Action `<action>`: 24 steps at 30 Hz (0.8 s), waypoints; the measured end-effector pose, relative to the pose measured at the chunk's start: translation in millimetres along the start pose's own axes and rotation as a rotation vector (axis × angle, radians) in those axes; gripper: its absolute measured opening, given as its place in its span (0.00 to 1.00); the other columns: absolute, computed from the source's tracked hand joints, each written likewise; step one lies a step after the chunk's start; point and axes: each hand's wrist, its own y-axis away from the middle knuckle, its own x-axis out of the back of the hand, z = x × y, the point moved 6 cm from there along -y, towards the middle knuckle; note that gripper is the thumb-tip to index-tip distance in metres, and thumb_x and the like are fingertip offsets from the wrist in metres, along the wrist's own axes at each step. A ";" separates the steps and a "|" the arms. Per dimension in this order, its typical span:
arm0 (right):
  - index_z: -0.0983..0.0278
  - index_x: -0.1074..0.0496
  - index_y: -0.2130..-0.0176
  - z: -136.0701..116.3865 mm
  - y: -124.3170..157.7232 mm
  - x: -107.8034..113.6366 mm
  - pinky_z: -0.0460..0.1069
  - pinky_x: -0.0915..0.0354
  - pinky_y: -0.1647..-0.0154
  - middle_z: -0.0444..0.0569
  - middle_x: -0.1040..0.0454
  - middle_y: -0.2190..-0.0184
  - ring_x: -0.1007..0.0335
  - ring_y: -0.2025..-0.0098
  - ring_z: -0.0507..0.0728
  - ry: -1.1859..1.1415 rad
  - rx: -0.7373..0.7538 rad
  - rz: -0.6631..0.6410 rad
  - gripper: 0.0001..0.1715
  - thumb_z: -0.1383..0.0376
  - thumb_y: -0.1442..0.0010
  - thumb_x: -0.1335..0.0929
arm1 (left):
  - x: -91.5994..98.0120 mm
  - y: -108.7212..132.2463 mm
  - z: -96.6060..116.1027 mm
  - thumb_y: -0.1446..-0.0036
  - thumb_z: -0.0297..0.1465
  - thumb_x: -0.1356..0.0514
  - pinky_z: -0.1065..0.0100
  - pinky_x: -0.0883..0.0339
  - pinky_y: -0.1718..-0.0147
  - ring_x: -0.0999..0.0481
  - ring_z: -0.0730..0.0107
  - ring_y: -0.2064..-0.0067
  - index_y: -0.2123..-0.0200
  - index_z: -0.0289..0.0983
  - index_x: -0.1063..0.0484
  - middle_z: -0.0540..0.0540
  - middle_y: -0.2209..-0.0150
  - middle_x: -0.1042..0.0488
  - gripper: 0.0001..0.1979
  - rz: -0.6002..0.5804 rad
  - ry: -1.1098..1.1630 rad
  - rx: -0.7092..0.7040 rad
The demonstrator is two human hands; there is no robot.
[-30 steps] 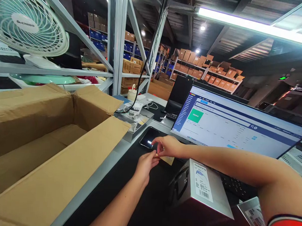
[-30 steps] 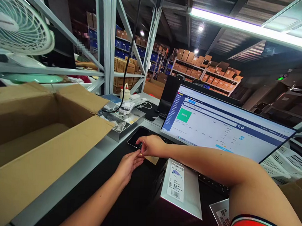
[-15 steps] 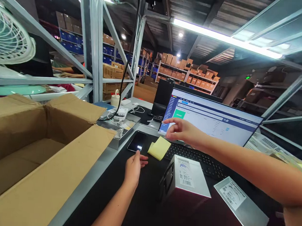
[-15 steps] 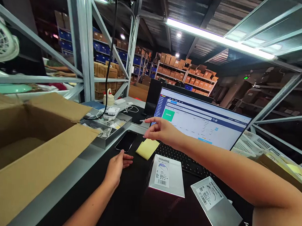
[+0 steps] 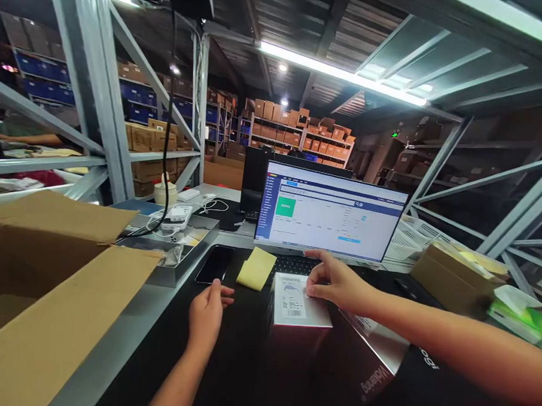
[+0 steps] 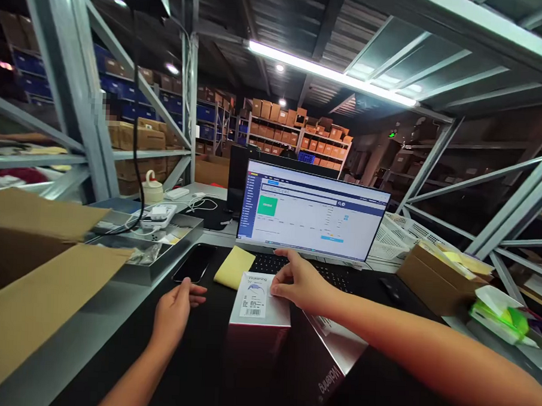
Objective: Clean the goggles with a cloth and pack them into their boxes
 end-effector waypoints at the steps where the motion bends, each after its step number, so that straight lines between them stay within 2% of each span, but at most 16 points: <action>1: 0.69 0.48 0.36 -1.5 -1.4 0.1 0.53 0.35 0.56 0.43 0.23 0.68 0.26 0.63 0.56 0.028 -0.003 -0.001 0.44 0.72 0.47 0.29 | 1.7 -1.7 -0.9 0.50 0.60 0.47 0.60 0.31 0.69 0.22 0.56 0.71 0.77 0.35 0.25 0.38 0.71 0.21 0.32 0.010 -0.005 0.003; 5: 0.64 0.43 0.38 -5.5 -4.2 5.3 0.52 0.36 0.59 0.42 0.20 0.68 0.26 0.63 0.56 0.170 0.015 0.047 0.43 0.72 0.49 0.27 | 5.0 -5.9 -4.4 0.50 0.59 0.47 0.60 0.30 0.71 0.22 0.56 0.72 0.77 0.34 0.26 0.37 0.72 0.21 0.32 0.029 -0.007 0.005; 8: 0.60 0.37 0.40 -3.6 -8.5 10.3 0.51 0.38 0.61 0.41 0.21 0.67 0.28 0.62 0.57 0.272 0.004 0.109 0.45 0.70 0.54 0.23 | 4.9 -7.1 -7.1 0.49 0.57 0.47 0.61 0.30 0.72 0.21 0.57 0.72 0.76 0.34 0.26 0.37 0.71 0.21 0.30 0.025 -0.007 0.004; 12: 0.65 0.38 0.38 10.4 -18.2 12.2 0.50 0.38 0.64 0.48 0.23 0.59 0.30 0.61 0.57 0.087 -0.169 0.150 0.59 0.72 0.67 0.18 | 3.5 -8.7 -9.1 0.50 0.55 0.46 0.61 0.29 0.73 0.21 0.57 0.72 0.75 0.33 0.26 0.37 0.71 0.21 0.29 0.008 -0.012 0.002; 14: 0.65 0.40 0.37 12.4 -18.2 17.0 0.49 0.36 0.64 0.51 0.26 0.53 0.30 0.60 0.56 -0.033 -0.206 0.180 0.60 0.72 0.66 0.19 | 2.5 -10.0 -9.1 0.51 0.55 0.45 0.61 0.29 0.73 0.21 0.58 0.73 0.75 0.33 0.26 0.37 0.71 0.21 0.29 0.003 -0.011 -0.001; 15: 0.63 0.40 0.37 11.2 -15.6 22.4 0.49 0.35 0.64 0.51 0.27 0.51 0.30 0.59 0.55 -0.071 -0.199 0.199 0.57 0.70 0.62 0.20 | 2.1 -10.6 -9.1 0.51 0.55 0.45 0.61 0.29 0.74 0.21 0.58 0.73 0.75 0.33 0.27 0.37 0.72 0.21 0.28 0.002 -0.011 0.000; 17: 0.61 0.35 0.40 6.9 -3.3 40.0 0.48 0.35 0.61 0.49 0.28 0.51 0.30 0.58 0.54 -0.117 -0.142 0.258 0.41 0.65 0.52 0.24 | 1.8 -11.3 -9.0 0.52 0.54 0.45 0.60 0.28 0.75 0.22 0.57 0.74 0.76 0.34 0.27 0.38 0.74 0.22 0.27 0.004 -0.012 0.003; 20: 0.60 0.26 0.53 6.4 31.6 73.8 0.48 0.37 0.59 0.46 0.26 0.58 0.31 0.59 0.54 -0.121 -0.032 0.367 0.19 0.59 0.44 0.29 | 3.2 -11.1 -8.0 0.50 0.51 0.45 0.60 0.27 0.75 0.22 0.57 0.74 0.76 0.34 0.27 0.38 0.75 0.22 0.25 0.009 -0.028 -0.004; 22: 0.62 0.24 0.60 18.0 59.3 89.8 0.49 0.39 0.62 0.46 0.25 0.65 0.33 0.63 0.54 -0.109 -0.051 0.414 0.15 0.57 0.46 0.28 | 5.7 -10.1 -5.5 0.48 0.49 0.46 0.61 0.29 0.76 0.23 0.58 0.75 0.75 0.34 0.26 0.39 0.75 0.21 0.24 0.021 -0.053 -0.029; 24: 0.63 0.25 0.66 35.6 84.2 94.8 0.48 0.41 0.65 0.45 0.26 0.69 0.35 0.67 0.54 -0.114 -0.133 0.409 0.14 0.56 0.49 0.27 | 8.9 -8.5 -1.1 0.45 0.48 0.47 0.62 0.31 0.77 0.24 0.59 0.76 0.75 0.34 0.25 0.40 0.75 0.22 0.24 0.046 -0.088 -0.073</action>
